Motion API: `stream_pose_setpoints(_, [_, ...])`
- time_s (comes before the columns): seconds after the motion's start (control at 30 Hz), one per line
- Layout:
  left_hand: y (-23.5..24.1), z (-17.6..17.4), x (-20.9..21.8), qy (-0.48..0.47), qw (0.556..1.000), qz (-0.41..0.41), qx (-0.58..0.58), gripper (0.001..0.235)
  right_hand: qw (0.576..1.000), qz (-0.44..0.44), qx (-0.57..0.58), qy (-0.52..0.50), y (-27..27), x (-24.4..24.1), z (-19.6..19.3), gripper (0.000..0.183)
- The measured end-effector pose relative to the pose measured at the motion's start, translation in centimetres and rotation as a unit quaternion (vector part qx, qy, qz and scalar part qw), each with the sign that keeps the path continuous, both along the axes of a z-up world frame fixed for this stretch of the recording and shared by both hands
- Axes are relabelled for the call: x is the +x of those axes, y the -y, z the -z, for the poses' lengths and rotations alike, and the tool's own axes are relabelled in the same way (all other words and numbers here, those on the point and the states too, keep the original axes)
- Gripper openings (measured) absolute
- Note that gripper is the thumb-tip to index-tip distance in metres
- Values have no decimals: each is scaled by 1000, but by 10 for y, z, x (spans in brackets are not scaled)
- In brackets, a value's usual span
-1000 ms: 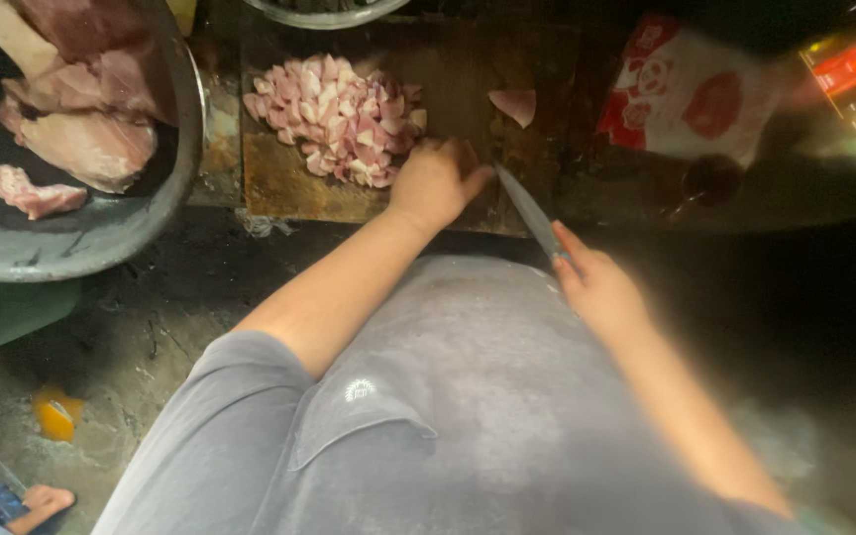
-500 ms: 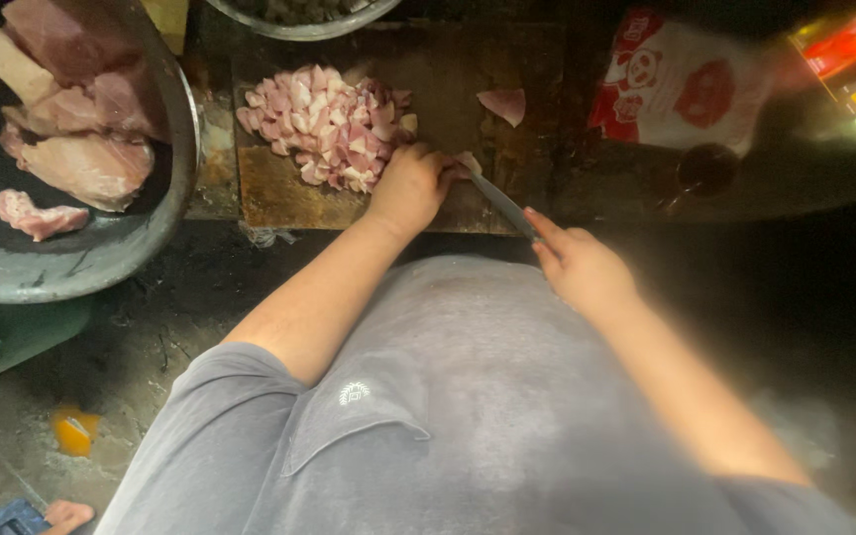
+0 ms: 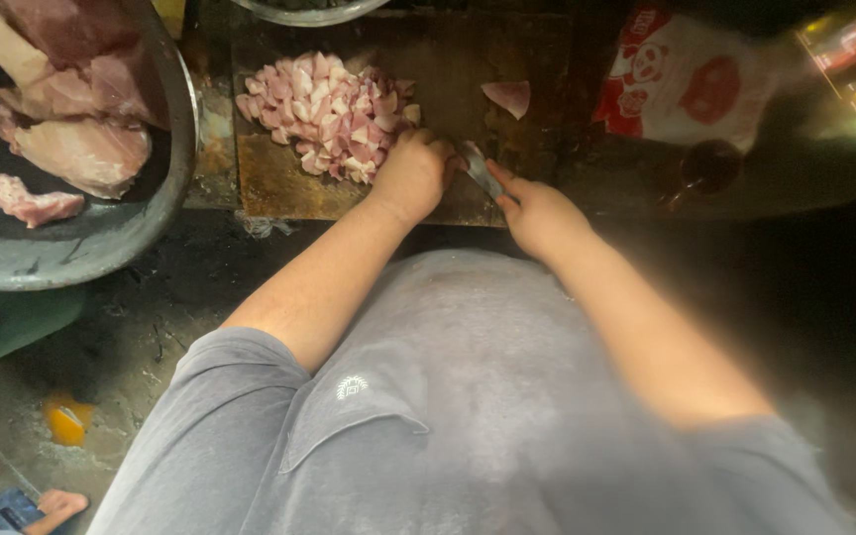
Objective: The person is cutting pieces of raw meat into smaller slices on a wooden board using a knife.
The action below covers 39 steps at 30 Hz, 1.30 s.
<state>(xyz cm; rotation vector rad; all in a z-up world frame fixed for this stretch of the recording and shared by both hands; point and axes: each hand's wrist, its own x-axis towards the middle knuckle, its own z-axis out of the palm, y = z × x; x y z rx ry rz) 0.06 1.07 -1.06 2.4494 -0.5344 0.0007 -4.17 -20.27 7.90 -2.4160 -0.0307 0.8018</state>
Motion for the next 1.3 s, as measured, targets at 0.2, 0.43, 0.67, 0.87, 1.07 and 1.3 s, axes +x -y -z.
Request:
stream_pose_setpoints(0.2, [-7, -2, 13, -1, 989, -69, 132, 33, 984, 8, -128, -121, 40, -51, -28, 56])
stream_pose_setpoints(0.43, [20, -12, 20, -54, 993, 88, 60, 17, 995, 51, -81, -5, 61, -71, -17, 55])
stream_pose_setpoints(0.67, [14, -8, -2, -68, 996, -32, -53, 23, 997, 59, -52, -11, 46, -58, -26, 55])
stream_pose_setpoints(0.87, [12, -2, -1, -66, 995, -53, -57, 19, 995, 48, -74, -54, 31, -45, -33, 54])
stream_pose_setpoints(1.07, [8, 0, -2, -47, 996, -40, -59, 21, 995, 59, 81, 27, 24, -37, -11, 53])
stream_pose_setpoints(1.3, [5, 5, -2, -49, 998, -31, -38, 18, 996, 60, 49, -32, 2, -2, 9, 54])
